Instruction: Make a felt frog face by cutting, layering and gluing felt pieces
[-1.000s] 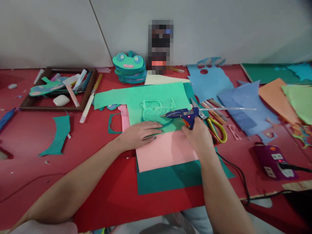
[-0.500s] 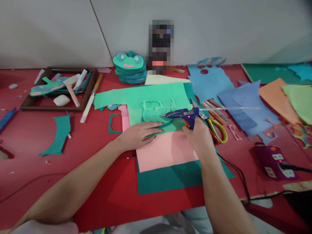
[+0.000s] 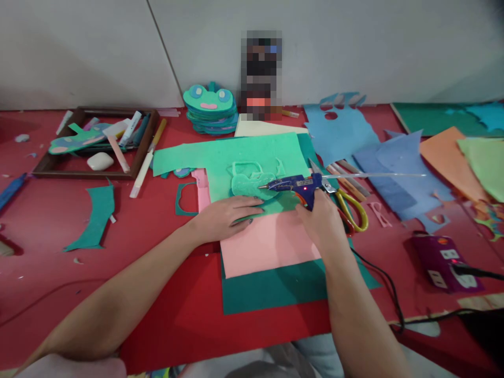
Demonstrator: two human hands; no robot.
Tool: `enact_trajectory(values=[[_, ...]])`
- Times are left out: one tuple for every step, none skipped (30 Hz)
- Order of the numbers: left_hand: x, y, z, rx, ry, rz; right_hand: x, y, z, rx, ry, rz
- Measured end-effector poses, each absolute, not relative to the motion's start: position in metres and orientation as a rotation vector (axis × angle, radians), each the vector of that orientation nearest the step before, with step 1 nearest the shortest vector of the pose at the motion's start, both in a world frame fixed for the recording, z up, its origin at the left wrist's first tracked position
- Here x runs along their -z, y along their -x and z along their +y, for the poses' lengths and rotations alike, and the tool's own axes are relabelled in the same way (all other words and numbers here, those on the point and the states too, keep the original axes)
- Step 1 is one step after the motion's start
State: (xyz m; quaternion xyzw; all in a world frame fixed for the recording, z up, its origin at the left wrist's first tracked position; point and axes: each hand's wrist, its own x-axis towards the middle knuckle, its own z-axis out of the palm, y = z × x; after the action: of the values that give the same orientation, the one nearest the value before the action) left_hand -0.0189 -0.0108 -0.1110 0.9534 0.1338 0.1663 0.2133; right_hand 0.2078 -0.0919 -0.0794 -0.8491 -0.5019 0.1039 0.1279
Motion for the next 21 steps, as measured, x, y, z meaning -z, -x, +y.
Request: enact_trajectory(values=[[0.1114,0.0189,-0.0109,-0.461,-2.642,0.372,0.0795,-0.2078,-0.0921,-0.302,2.466,-1.466],[0.1118,0.0189,-0.011,-0.461,-2.638,0.372,0.0797,-0.2078,-0.0922,-0.302,2.464,-1.471],[0.112,0.0189,-0.011,-0.462,-2.635,0.372,0.0801,-0.2079,-0.0923,-0.304,2.464,-1.475],[0.112,0.0188,-0.0111,-0.462,-2.634,0.372,0.0806,-0.2081,-0.0924,-0.306,2.463,-1.476],[0.1119,0.0188,-0.0111,-0.461,-2.633,0.373,0.0811,-0.2084,-0.0924,-0.305,2.46,-1.475],[0.1116,0.0188,-0.0111,-0.46,-2.634,0.372,0.0817,-0.2086,-0.0924,-0.301,2.454,-1.473],[0.1113,0.0187,-0.0111,-0.46,-2.637,0.372,0.0822,-0.209,-0.0923,-0.296,2.447,-1.471],[0.1109,0.0187,-0.011,-0.461,-2.64,0.371,0.0827,-0.2093,-0.0922,-0.29,2.438,-1.472],[0.1106,0.0187,-0.0109,-0.465,-2.643,0.368,0.083,-0.2096,-0.0921,-0.286,2.431,-1.474],[0.1104,0.0187,-0.0108,-0.468,-2.647,0.367,0.0832,-0.2099,-0.092,-0.284,2.427,-1.478],[0.1102,0.0187,-0.0107,-0.471,-2.649,0.366,0.0833,-0.2101,-0.0919,-0.287,2.427,-1.483],[0.1102,0.0187,-0.0106,-0.472,-2.65,0.365,0.0833,-0.2101,-0.0918,-0.294,2.43,-1.487],[0.1102,0.0188,-0.0105,-0.473,-2.65,0.364,0.0831,-0.2101,-0.0918,-0.3,2.436,-1.49],[0.1102,0.0188,-0.0105,-0.472,-2.65,0.364,0.0829,-0.2099,-0.0918,-0.307,2.44,-1.495],[0.1103,0.0189,-0.0105,-0.468,-2.649,0.363,0.0827,-0.2096,-0.0919,-0.31,2.441,-1.499],[0.1104,0.0189,-0.0105,-0.465,-2.648,0.364,0.0824,-0.2093,-0.0921,-0.312,2.44,-1.505],[0.1105,0.019,-0.0106,-0.462,-2.646,0.366,0.0822,-0.209,-0.0923,-0.313,2.437,-1.509],[0.1106,0.019,-0.0107,-0.459,-2.645,0.368,0.0821,-0.2087,-0.0925,-0.315,2.433,-1.514],[0.1107,0.019,-0.0107,-0.456,-2.644,0.368,0.082,-0.2084,-0.0927,-0.319,2.43,-1.515],[0.1108,0.019,-0.0108,-0.453,-2.643,0.367,0.0819,-0.2081,-0.0929,-0.322,2.431,-1.512],[0.1109,0.019,-0.0108,-0.453,-2.641,0.367,0.0818,-0.2079,-0.093,-0.324,2.432,-1.509]])
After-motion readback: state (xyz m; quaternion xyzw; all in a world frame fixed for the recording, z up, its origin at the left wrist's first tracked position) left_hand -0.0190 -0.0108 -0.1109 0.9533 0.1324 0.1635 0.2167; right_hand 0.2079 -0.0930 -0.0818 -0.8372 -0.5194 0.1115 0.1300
